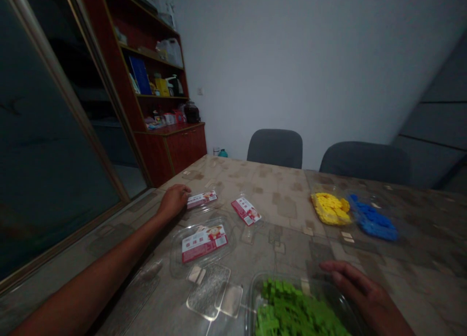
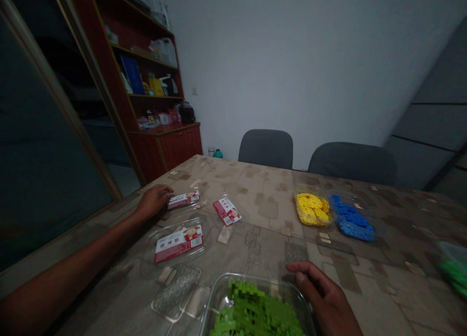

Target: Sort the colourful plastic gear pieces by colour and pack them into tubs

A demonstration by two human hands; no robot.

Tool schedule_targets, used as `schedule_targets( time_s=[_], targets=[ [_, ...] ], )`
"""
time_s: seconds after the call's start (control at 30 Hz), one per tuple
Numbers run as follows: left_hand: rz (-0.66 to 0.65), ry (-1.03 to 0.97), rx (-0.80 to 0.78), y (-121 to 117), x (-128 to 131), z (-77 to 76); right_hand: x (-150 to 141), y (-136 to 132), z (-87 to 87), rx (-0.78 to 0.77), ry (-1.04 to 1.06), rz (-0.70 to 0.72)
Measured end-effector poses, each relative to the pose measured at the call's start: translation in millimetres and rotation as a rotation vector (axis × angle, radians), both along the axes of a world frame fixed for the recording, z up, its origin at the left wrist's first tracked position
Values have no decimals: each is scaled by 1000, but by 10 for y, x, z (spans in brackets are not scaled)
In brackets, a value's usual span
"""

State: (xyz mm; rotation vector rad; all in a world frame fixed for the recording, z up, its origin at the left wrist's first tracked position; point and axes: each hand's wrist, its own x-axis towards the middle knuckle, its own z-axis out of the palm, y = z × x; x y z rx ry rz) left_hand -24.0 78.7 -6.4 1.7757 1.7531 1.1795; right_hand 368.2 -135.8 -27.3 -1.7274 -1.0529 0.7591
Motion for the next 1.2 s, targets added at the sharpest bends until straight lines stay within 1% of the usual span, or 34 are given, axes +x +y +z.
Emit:
schedule_targets(
  time_s=[0.1,0.23,0.27,0.3,0.37,0.47,0.53,0.63,0.7,0.77,0.83,0.97,1.07,1.2],
  targets=[
    [-260,155,70,-212,251,69,-58,-3,52,-5,15,-25],
    [-615,366,121,-578,783,65,-95,-6,106,-4,34,-44],
    [-718,576,137,-648,923,53,-96,-11,117,3,34,-44],
    [-738,739,125,-698,1051,39,-93,-17,127,10,38,-43],
    [-734,859,104,-735,1252,11,-82,-28,143,23,56,-39],
    [-694,889,79,-694,1393,-19,-74,-30,151,59,90,-34],
    [-696,895,82,-677,1406,-22,-76,-23,149,77,101,-46],
    [-718,866,102,-726,1372,7,-48,-6,150,80,86,-73],
    [-733,822,116,-764,1339,48,15,11,159,53,65,-48],
    [-724,762,132,-736,1309,103,99,30,174,3,59,6],
    [-674,706,141,-605,1293,160,164,46,192,-23,64,36],
    [-521,653,76,-147,1311,216,159,49,232,5,44,21],
    [-458,610,17,118,1336,185,100,38,232,22,24,21],
    [-419,575,-46,253,1342,101,76,36,169,33,13,-24]
  ],
)
